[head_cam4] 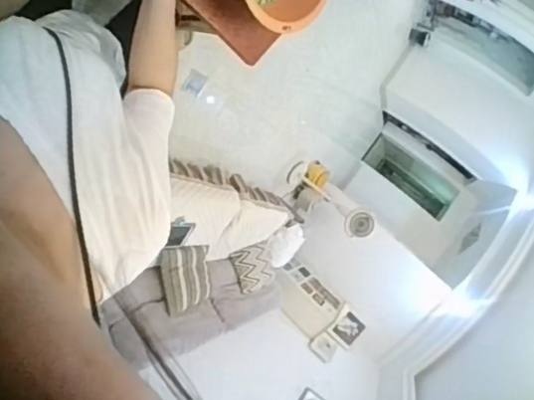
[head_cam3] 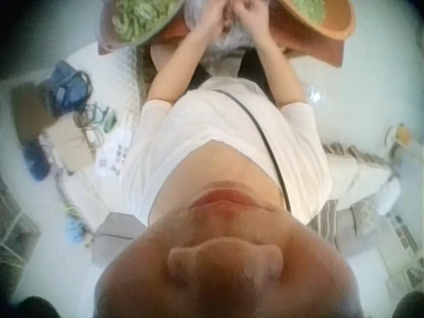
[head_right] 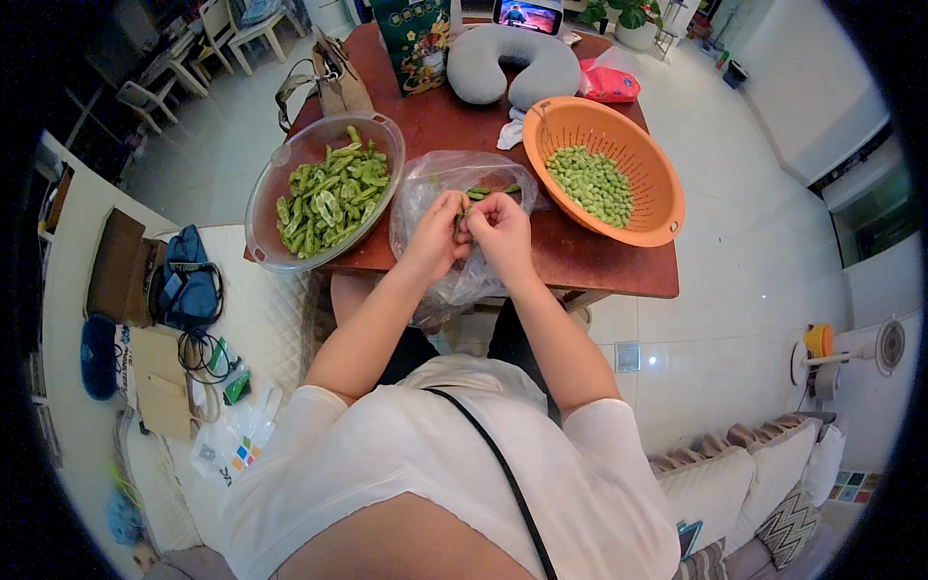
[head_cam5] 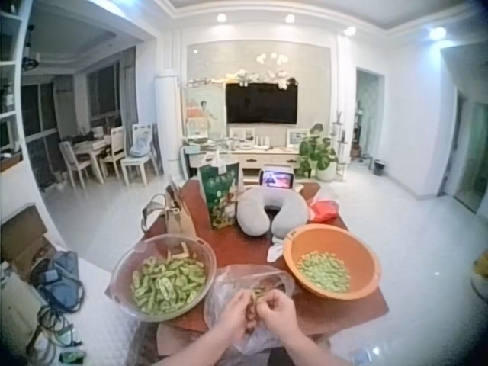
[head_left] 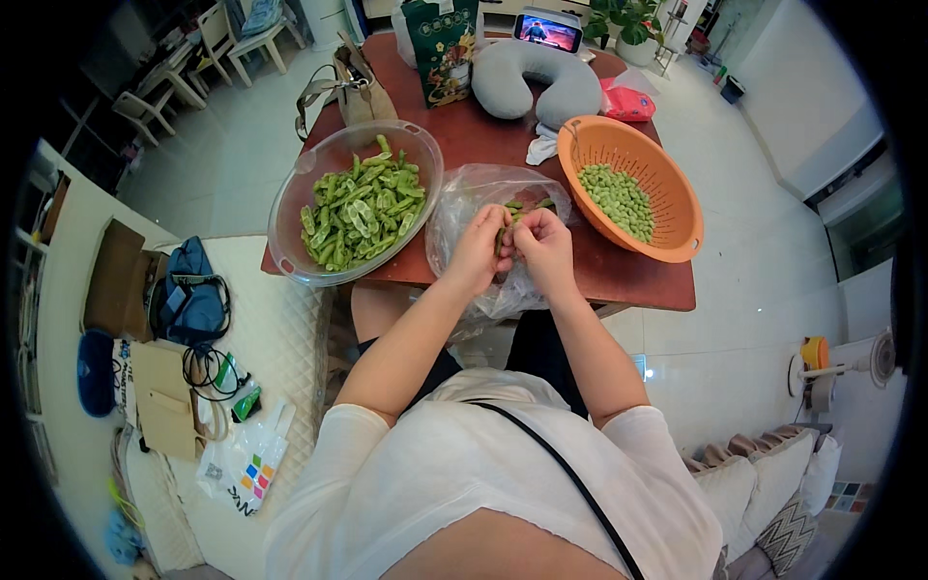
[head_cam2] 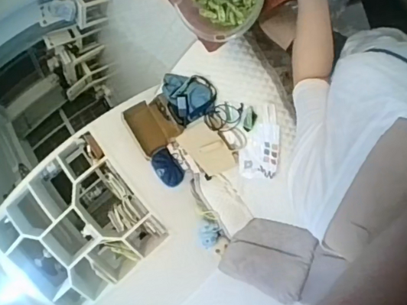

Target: The person shells beans by hand, removing the seeds from the pods and placing them into a colander while discarding the empty shells into a bowl.

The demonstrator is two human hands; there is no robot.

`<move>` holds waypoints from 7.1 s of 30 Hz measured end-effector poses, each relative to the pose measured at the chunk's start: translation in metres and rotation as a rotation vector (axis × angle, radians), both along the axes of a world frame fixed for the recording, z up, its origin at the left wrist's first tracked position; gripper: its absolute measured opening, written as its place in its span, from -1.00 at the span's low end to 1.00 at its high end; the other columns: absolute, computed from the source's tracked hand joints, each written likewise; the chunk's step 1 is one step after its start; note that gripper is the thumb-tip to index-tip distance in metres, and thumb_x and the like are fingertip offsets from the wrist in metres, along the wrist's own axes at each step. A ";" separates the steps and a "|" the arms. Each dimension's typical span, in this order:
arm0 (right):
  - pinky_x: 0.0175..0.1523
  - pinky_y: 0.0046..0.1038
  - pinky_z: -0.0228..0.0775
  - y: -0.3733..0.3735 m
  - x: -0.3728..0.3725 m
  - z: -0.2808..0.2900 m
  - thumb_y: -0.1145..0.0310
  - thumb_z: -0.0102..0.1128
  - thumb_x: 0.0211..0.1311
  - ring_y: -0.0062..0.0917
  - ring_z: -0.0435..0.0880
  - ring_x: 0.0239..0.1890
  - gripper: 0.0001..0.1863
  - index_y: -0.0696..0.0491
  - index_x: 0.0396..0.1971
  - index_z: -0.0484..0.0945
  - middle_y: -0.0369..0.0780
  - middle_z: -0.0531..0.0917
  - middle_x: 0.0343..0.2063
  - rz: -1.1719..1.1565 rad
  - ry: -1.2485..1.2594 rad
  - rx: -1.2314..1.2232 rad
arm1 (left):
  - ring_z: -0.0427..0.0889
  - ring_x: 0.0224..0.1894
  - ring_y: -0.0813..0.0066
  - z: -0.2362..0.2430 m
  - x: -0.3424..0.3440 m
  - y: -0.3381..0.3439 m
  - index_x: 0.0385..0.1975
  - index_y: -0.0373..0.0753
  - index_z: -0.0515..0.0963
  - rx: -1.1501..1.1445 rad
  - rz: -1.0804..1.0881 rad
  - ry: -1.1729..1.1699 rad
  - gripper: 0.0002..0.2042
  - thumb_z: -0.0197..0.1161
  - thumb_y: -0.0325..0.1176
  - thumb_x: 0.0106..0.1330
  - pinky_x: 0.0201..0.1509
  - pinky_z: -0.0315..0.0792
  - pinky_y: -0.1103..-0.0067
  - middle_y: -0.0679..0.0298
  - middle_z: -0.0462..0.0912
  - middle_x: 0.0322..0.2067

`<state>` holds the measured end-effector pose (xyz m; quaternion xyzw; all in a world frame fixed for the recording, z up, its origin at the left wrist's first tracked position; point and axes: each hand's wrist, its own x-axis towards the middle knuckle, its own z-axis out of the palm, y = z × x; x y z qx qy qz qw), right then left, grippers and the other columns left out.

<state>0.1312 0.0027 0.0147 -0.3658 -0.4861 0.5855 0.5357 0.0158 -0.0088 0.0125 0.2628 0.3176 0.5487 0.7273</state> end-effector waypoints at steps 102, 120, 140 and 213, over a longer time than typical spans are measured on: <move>-0.31 -0.63 0.39 0.033 0.033 -0.027 0.63 0.19 0.01 -0.61 0.53 -0.39 -0.89 0.19 -0.42 0.49 -0.25 0.53 -0.40 0.061 -0.217 0.463 | 0.55 -0.55 0.58 -0.015 -0.028 0.013 -0.21 -0.37 0.42 -0.023 -0.357 0.240 -0.74 -0.08 -0.29 0.34 -0.50 0.47 0.72 0.14 0.59 -0.39; -0.12 -0.55 0.36 0.010 0.110 0.061 0.58 0.12 0.09 -0.55 0.56 -0.23 -0.93 0.19 -0.39 0.51 -0.22 0.60 -0.34 -0.579 -0.554 0.623 | 0.53 -0.57 0.63 -0.005 -0.028 0.009 -0.15 -0.37 0.39 -0.022 -0.344 0.272 -0.74 -0.08 -0.30 0.34 -0.52 0.47 0.73 0.24 0.55 -0.45; -0.31 -0.57 0.33 0.015 0.011 -0.022 0.52 0.13 0.07 -0.55 0.47 -0.41 -0.87 0.18 -0.36 0.43 -0.21 0.46 -0.42 -0.028 -0.460 0.375 | 0.51 -0.58 0.65 -0.015 -0.026 0.005 -0.29 -0.25 0.36 0.074 -0.295 0.358 -0.85 -0.08 -0.32 0.35 -0.52 0.44 0.72 0.29 0.51 -0.52; -0.37 -0.71 0.27 0.014 0.026 -0.028 0.54 0.03 0.19 -0.77 0.42 -0.46 -0.87 0.12 -0.25 0.38 -0.38 0.46 -0.50 0.264 -0.092 0.108 | 0.35 -0.64 0.78 -0.011 -0.027 0.001 -0.33 -0.24 0.32 0.142 -0.303 0.354 -0.83 -0.13 -0.27 0.38 -0.65 0.31 0.79 0.39 0.42 -0.57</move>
